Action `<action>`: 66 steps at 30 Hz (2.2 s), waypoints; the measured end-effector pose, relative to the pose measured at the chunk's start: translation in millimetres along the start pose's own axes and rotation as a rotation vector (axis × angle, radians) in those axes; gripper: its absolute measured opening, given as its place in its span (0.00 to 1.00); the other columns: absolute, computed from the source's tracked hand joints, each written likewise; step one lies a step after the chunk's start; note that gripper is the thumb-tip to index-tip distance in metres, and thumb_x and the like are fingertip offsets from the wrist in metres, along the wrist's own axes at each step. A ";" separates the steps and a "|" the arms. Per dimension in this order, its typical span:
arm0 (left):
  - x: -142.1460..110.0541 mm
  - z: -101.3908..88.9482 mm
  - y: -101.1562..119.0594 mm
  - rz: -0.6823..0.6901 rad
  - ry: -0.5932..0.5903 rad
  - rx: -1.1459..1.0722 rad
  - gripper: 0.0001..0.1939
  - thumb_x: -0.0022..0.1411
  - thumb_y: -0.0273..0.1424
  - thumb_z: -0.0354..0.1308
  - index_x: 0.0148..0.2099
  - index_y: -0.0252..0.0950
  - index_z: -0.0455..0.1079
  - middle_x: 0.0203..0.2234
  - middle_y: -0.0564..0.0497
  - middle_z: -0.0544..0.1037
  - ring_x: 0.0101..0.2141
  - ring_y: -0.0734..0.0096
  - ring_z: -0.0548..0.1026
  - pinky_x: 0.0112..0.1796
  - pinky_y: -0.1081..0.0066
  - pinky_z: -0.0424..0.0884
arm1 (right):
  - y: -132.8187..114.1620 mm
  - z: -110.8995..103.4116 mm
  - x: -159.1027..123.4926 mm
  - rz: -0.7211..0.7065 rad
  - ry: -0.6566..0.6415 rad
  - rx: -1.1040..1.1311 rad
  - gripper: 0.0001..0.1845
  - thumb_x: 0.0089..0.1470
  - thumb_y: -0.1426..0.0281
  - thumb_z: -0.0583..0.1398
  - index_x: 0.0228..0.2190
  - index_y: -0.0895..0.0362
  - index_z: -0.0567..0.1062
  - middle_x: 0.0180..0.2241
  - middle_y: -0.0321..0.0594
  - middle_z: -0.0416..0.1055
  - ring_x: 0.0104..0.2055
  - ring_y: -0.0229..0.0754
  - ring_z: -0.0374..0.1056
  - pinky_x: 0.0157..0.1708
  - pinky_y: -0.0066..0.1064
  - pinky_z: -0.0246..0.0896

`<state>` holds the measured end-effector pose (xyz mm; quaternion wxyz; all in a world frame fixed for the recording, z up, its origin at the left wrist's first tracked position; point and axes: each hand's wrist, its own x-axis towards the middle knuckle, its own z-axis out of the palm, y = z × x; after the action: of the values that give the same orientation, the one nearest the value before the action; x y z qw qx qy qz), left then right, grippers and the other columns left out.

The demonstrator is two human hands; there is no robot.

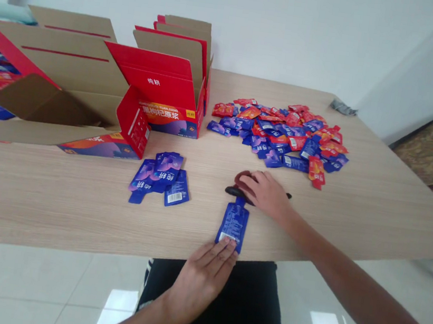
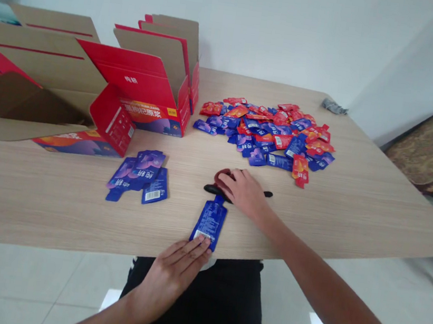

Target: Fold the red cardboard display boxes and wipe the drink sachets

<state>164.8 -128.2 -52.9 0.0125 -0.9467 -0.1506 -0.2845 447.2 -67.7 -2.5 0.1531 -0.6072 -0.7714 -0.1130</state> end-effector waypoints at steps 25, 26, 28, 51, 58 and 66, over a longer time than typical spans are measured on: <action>-0.1 1.0 0.3 -0.005 -0.011 -0.028 0.16 0.77 0.23 0.49 0.59 0.32 0.74 0.57 0.46 0.79 0.58 0.64 0.77 0.60 0.63 0.71 | -60.4 -30.7 -31.1 -0.076 0.071 0.253 0.16 0.67 0.58 0.60 0.52 0.52 0.73 0.48 0.45 0.71 0.49 0.48 0.67 0.50 0.41 0.66; -0.1 1.6 0.1 -0.008 -0.004 -0.038 0.16 0.76 0.22 0.49 0.59 0.32 0.74 0.55 0.46 0.80 0.55 0.65 0.79 0.60 0.63 0.71 | -69.6 -28.1 -38.4 -0.149 0.002 0.265 0.14 0.67 0.58 0.59 0.50 0.51 0.74 0.47 0.44 0.72 0.47 0.47 0.67 0.48 0.40 0.66; -0.2 2.1 -0.2 -0.023 0.007 -0.059 0.16 0.76 0.22 0.49 0.58 0.32 0.74 0.53 0.47 0.82 0.53 0.66 0.80 0.60 0.64 0.70 | -76.2 -17.2 -46.3 -0.202 -0.071 0.252 0.12 0.67 0.59 0.59 0.48 0.49 0.75 0.46 0.43 0.72 0.45 0.47 0.67 0.46 0.39 0.66; 104.6 6.3 -31.2 -0.591 -0.280 -0.038 0.25 0.66 0.43 0.67 0.58 0.34 0.70 0.46 0.40 0.74 0.46 0.48 0.74 0.47 0.51 0.73 | -0.7 -8.0 -121.5 0.810 0.474 0.329 0.33 0.63 0.49 0.59 0.59 0.58 0.68 0.56 0.54 0.70 0.58 0.58 0.68 0.59 0.53 0.62; 115.4 10.6 -45.2 -0.631 -0.411 -0.269 0.28 0.61 0.34 0.71 0.60 0.35 0.68 0.48 0.40 0.75 0.45 0.52 0.78 0.47 0.56 0.74 | -5.3 0.1 -134.0 0.950 0.550 0.389 0.37 0.59 0.46 0.60 0.59 0.59 0.67 0.57 0.56 0.70 0.59 0.59 0.68 0.58 0.54 0.62; 117.1 -20.8 -76.5 -0.555 -0.358 -0.717 0.11 0.68 0.39 0.62 0.45 0.39 0.69 0.37 0.54 0.77 0.37 0.69 0.77 0.38 0.72 0.73 | -4.8 1.5 -135.1 0.962 0.585 0.473 0.38 0.58 0.47 0.61 0.60 0.58 0.66 0.58 0.56 0.69 0.59 0.60 0.68 0.58 0.56 0.62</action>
<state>224.2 -25.0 23.2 -0.4170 -0.8496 -0.2894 -0.1435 471.4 -190.2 -54.3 0.5231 -0.7808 -0.3410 -0.0188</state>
